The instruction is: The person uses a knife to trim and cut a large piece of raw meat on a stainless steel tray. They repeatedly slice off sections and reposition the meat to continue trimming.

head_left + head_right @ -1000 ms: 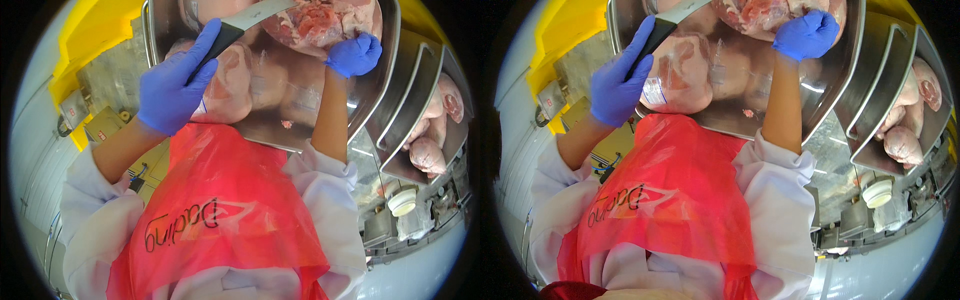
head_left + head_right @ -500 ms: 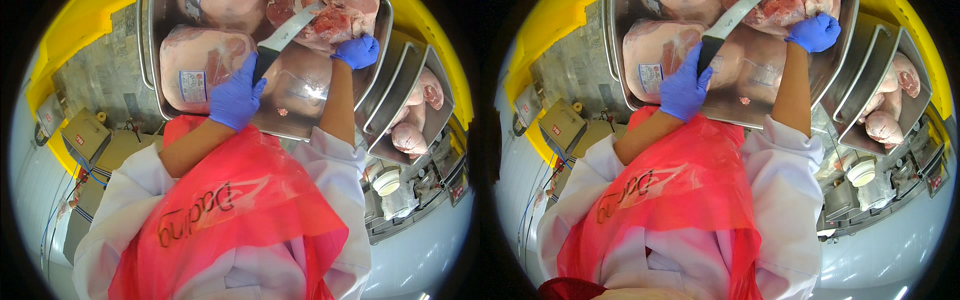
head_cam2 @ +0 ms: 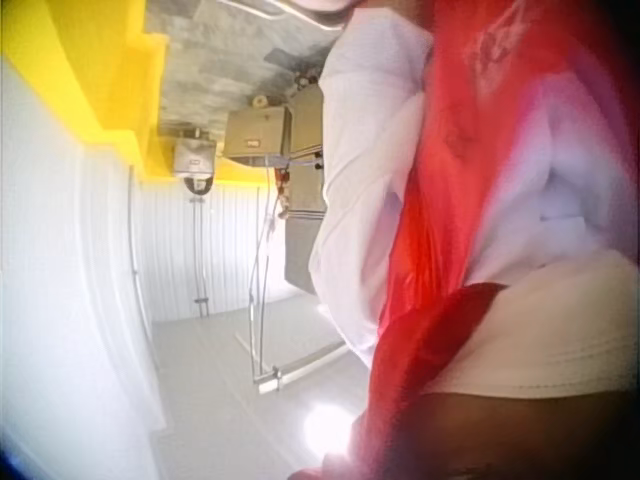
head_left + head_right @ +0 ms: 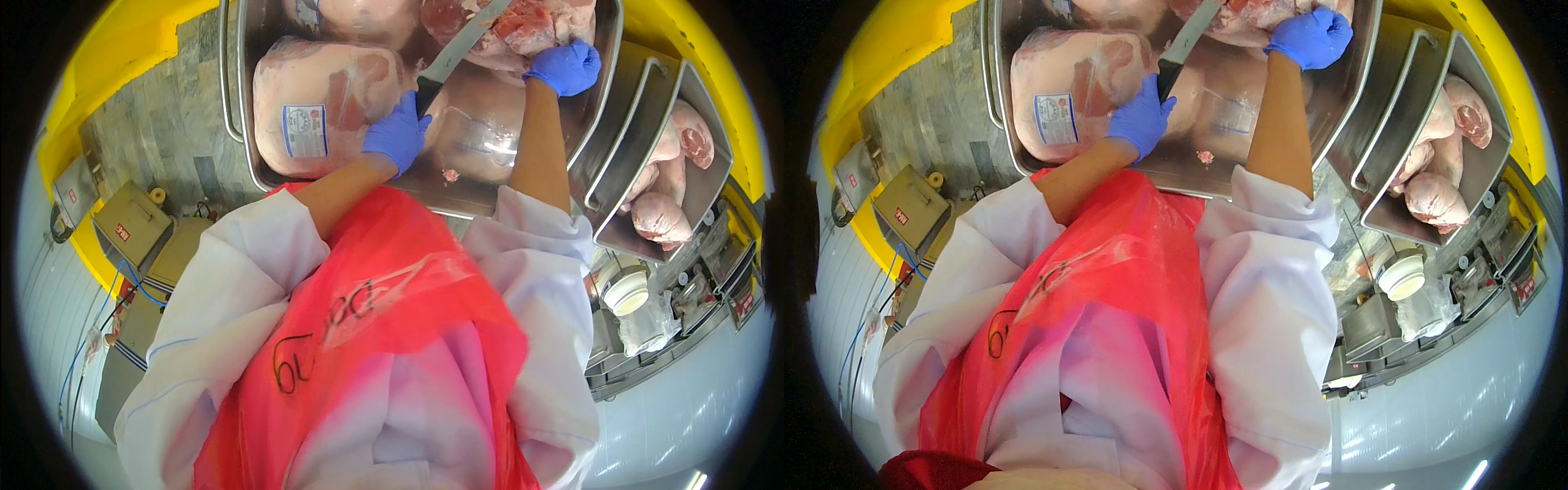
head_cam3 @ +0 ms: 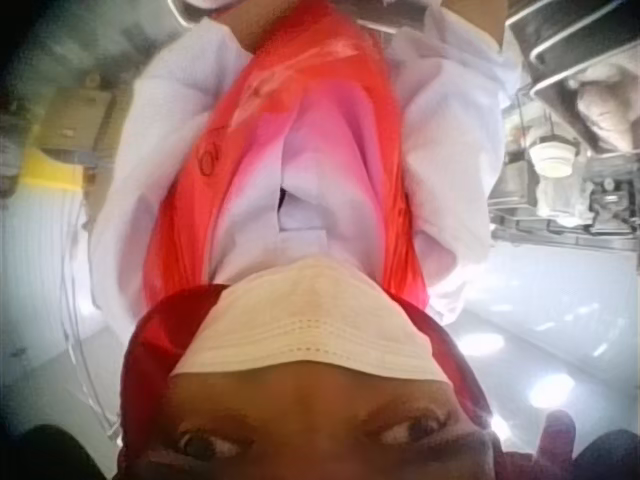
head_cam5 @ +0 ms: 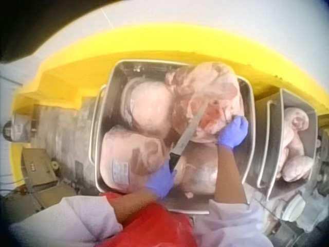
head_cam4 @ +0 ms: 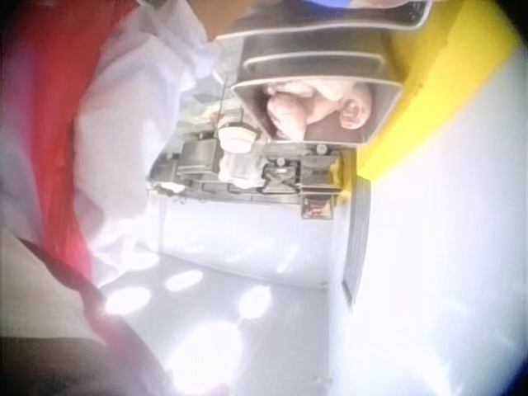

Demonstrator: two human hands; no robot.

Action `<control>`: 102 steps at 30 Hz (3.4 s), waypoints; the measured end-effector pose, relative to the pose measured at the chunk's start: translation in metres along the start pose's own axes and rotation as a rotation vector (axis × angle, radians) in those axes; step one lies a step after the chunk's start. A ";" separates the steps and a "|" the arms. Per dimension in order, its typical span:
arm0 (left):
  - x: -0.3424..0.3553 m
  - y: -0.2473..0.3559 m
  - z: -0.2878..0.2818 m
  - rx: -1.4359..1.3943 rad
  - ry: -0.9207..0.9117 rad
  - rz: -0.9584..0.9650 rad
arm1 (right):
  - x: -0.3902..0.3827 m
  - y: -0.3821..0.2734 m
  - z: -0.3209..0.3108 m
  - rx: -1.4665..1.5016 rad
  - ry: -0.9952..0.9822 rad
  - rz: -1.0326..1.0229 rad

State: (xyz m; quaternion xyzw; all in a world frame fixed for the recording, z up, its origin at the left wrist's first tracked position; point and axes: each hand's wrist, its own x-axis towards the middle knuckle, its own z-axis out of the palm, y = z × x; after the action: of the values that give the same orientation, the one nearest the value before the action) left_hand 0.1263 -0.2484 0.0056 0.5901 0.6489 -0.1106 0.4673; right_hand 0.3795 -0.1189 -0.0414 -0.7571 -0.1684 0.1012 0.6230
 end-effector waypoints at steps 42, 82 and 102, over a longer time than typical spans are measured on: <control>0.003 0.041 0.013 -0.189 0.257 0.146 | 0.014 0.017 0.000 0.081 -0.013 -0.137; -0.081 0.126 -0.250 0.635 0.289 0.381 | -0.004 -0.029 -0.010 -0.149 0.014 -0.047; -0.044 0.055 -0.051 -0.117 0.461 0.158 | -0.003 -0.007 0.002 -0.055 0.038 -0.056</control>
State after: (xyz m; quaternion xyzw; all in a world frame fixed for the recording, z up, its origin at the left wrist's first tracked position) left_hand 0.1438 -0.2273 0.0879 0.6206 0.6957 0.1015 0.3474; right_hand 0.3750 -0.1169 -0.0349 -0.7709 -0.1803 0.0648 0.6075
